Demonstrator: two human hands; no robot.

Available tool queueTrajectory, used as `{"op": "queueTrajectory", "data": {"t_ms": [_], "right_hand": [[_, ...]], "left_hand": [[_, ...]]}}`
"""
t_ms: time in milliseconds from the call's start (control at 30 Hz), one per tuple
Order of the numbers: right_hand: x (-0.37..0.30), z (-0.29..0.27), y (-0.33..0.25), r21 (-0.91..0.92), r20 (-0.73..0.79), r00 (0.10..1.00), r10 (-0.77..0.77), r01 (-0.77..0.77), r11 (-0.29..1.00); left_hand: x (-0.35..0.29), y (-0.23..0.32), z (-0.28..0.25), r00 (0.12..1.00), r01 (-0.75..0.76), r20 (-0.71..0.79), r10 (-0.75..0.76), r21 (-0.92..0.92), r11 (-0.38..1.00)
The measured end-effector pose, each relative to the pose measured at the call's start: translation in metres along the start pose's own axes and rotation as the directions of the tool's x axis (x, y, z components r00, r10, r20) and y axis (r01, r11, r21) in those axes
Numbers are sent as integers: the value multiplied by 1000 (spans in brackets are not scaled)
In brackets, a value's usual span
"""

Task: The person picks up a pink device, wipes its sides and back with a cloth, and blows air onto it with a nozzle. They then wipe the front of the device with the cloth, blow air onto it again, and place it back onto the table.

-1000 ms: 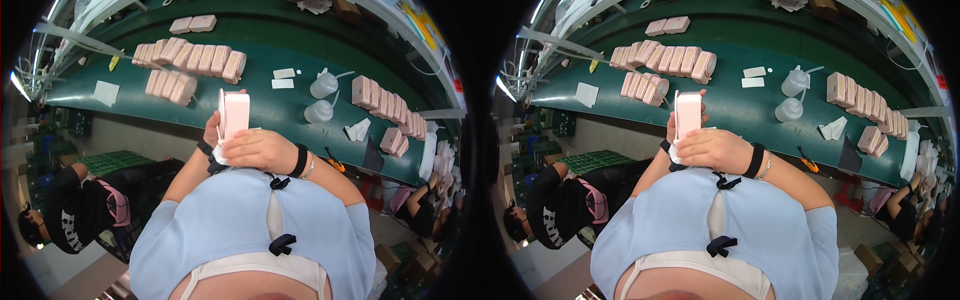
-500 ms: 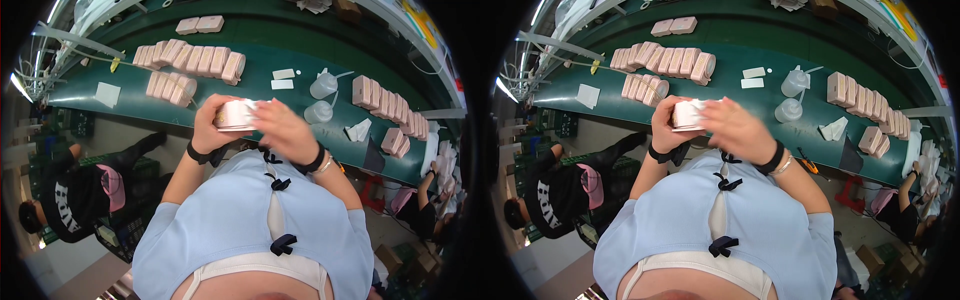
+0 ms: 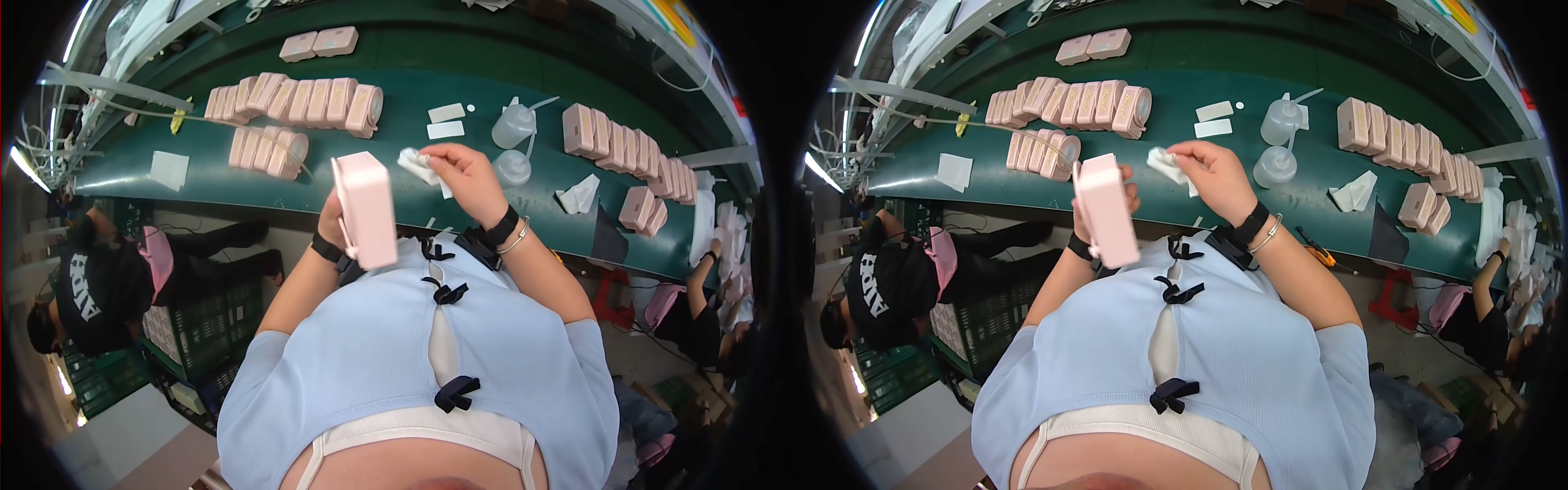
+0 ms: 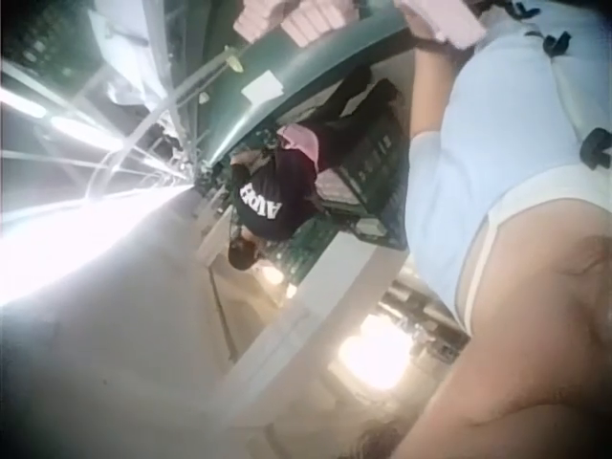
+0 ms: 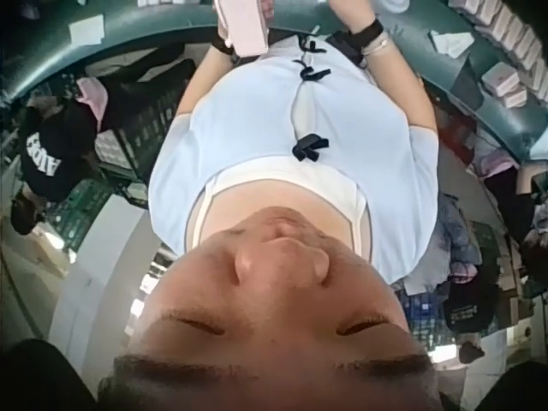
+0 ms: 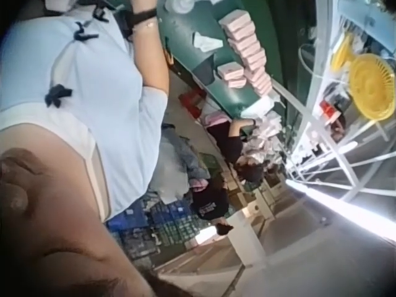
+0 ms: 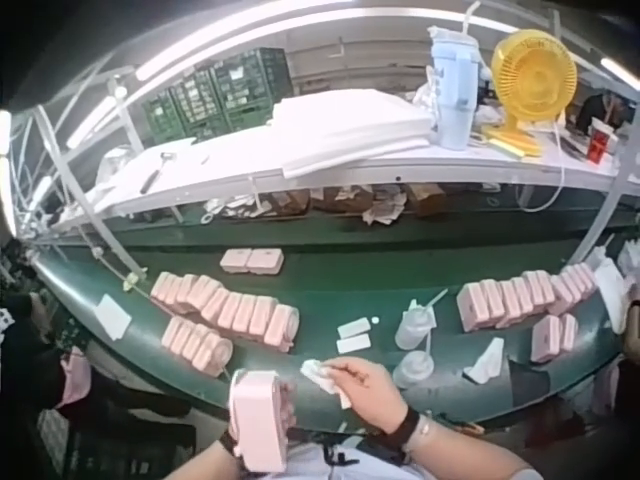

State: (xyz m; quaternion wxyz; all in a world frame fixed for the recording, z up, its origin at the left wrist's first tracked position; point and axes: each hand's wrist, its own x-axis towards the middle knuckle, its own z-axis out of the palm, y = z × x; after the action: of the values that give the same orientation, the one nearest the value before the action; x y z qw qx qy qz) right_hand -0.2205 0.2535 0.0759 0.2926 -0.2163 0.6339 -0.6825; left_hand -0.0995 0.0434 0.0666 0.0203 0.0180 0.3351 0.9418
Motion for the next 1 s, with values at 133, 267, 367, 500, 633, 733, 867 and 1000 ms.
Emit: {"op": "queueTrajectory", "data": {"t_ms": [133,267,367,500,633,733,867,1000], "right_hand": [[16,18,-15,215,-189,963,-190,230,949],[9,25,-30,306,173,985,13,-66,950],[9,20,-20,307,104,992,71,-100,946],[1,16,-20,259,92,980,179,-197,946],[-2,17,-23,40,-86,984,-157,161,986],[-6,20,-33,-335,3,874,-486,459,823],[-22,30,-39,-639,377,746,-548,638,429],[-34,34,-33,-558,398,763,-509,642,525]], "left_hand": [[9,-10,14,944,326,156,-290,-555,765],[4,-18,33,863,444,-15,-505,-454,772],[4,-20,37,817,550,-283,-503,119,826],[0,-15,37,891,328,-171,-421,-399,856],[-5,-25,15,925,380,162,-345,-325,866],[-5,-27,7,934,326,1,-358,-414,850],[8,-17,21,942,245,-41,-332,-591,769],[25,-14,31,932,318,-48,-360,-369,873]]}}
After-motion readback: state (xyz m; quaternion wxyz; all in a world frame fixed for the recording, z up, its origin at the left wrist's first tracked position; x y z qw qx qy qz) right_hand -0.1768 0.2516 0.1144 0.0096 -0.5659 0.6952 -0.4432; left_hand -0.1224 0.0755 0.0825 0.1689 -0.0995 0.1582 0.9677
